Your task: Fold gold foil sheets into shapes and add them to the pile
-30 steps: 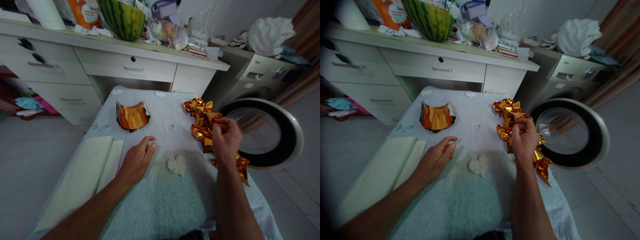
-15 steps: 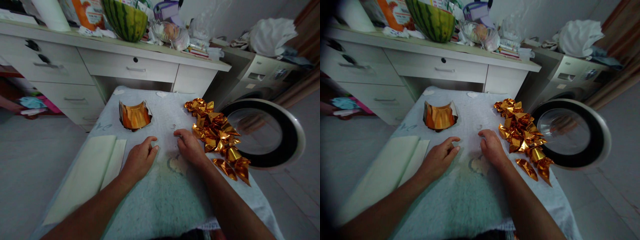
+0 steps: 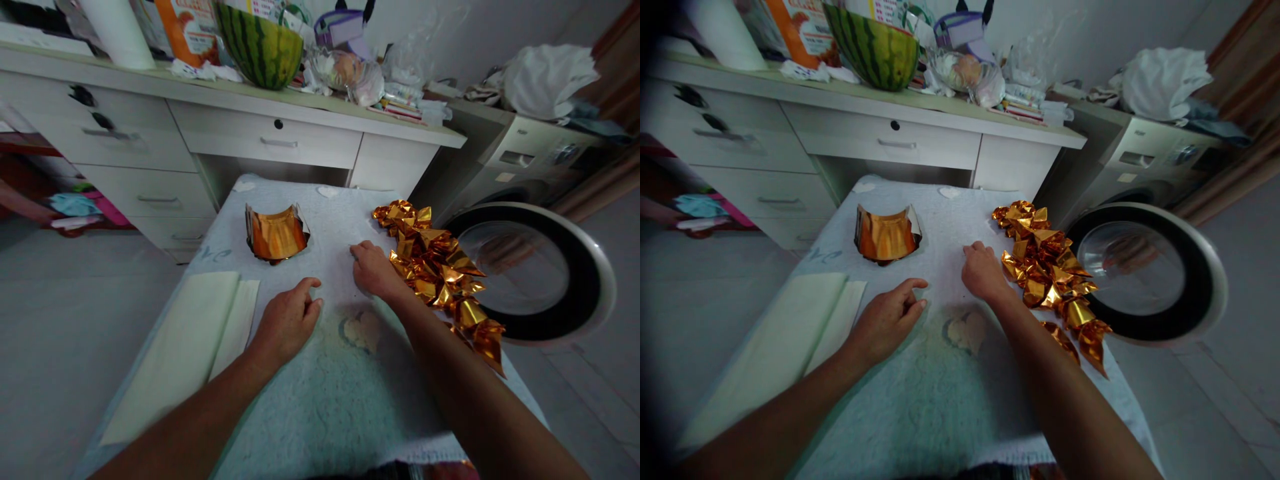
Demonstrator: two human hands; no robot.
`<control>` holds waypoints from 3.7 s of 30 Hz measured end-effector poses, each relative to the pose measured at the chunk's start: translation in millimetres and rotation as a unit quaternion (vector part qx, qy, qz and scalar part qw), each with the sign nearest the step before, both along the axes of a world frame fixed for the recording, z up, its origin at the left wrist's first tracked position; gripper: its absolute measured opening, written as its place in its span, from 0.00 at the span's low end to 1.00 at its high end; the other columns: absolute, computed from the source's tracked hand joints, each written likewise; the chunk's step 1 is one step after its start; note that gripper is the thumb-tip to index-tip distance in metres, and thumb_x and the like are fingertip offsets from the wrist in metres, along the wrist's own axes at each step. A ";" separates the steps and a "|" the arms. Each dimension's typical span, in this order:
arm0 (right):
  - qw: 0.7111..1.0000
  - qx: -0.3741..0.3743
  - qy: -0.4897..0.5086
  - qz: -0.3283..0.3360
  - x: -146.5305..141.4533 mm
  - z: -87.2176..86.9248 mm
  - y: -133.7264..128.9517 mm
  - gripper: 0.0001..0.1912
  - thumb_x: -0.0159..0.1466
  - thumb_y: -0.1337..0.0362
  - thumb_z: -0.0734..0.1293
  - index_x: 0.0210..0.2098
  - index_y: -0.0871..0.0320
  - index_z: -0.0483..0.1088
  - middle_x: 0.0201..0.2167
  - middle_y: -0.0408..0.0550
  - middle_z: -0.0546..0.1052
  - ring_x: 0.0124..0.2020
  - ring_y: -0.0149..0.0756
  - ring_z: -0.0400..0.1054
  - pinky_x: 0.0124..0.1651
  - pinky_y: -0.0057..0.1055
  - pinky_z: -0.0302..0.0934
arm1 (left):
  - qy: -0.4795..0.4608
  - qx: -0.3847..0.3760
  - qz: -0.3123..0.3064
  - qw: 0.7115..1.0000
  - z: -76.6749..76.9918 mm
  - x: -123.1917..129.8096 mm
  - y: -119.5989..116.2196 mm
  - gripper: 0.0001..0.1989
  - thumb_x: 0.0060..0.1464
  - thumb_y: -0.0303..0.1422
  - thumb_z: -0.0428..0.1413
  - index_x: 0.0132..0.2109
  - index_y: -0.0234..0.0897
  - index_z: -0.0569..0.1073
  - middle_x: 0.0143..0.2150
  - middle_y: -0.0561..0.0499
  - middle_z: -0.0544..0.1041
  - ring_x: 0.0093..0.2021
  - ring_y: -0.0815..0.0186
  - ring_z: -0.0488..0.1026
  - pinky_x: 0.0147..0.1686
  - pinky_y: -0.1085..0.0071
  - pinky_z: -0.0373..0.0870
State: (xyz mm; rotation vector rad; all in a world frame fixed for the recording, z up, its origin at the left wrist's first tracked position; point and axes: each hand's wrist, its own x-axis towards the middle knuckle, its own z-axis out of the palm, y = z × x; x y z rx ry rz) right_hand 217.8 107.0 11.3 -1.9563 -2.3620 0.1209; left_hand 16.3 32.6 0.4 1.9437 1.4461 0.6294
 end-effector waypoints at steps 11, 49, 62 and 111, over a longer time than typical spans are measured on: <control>0.985 0.101 0.142 -0.008 -40.0 12.0 16.0 0.12 0.65 0.62 0.64 0.44 0.61 0.74 0.42 0.54 0.77 0.44 0.41 0.69 0.49 0.34 0.59 | -0.021 -0.007 0.017 1.000 1.2 1.0 1.3 0.14 0.59 0.31 0.50 0.51 0.38 0.71 0.24 0.57 0.69 0.27 0.65 0.68 0.30 0.70 0.58; 0.733 -0.107 0.666 -0.094 4.9 8.4 -33.9 0.14 0.52 0.55 0.73 0.28 0.58 0.68 0.23 0.41 0.73 0.23 0.29 0.69 0.21 0.23 0.63 | -0.256 0.170 0.267 0.913 11.9 -21.3 5.1 0.10 0.58 0.34 0.55 0.48 0.41 0.71 0.48 0.50 0.69 0.46 0.63 0.68 0.50 0.66 0.65; 0.700 -0.087 0.704 -0.089 0.8 -9.5 -37.9 0.15 0.53 0.54 0.74 0.28 0.57 0.69 0.21 0.38 0.72 0.19 0.25 0.64 0.21 0.22 0.62 | -0.445 -0.046 0.206 0.870 -0.6 -18.8 15.5 0.09 0.58 0.37 0.56 0.45 0.41 0.72 0.42 0.53 0.76 0.43 0.66 0.73 0.44 0.69 0.67; 0.811 -0.093 0.560 0.138 16.5 7.0 -49.5 0.07 0.62 0.66 0.64 0.34 0.55 0.75 0.36 0.45 0.79 0.45 0.39 0.71 0.53 0.39 0.60 | -0.092 0.099 -0.026 0.991 -3.5 -24.0 13.5 0.18 0.51 0.22 0.45 0.44 0.39 0.75 0.51 0.47 0.74 0.55 0.59 0.70 0.58 0.57 0.64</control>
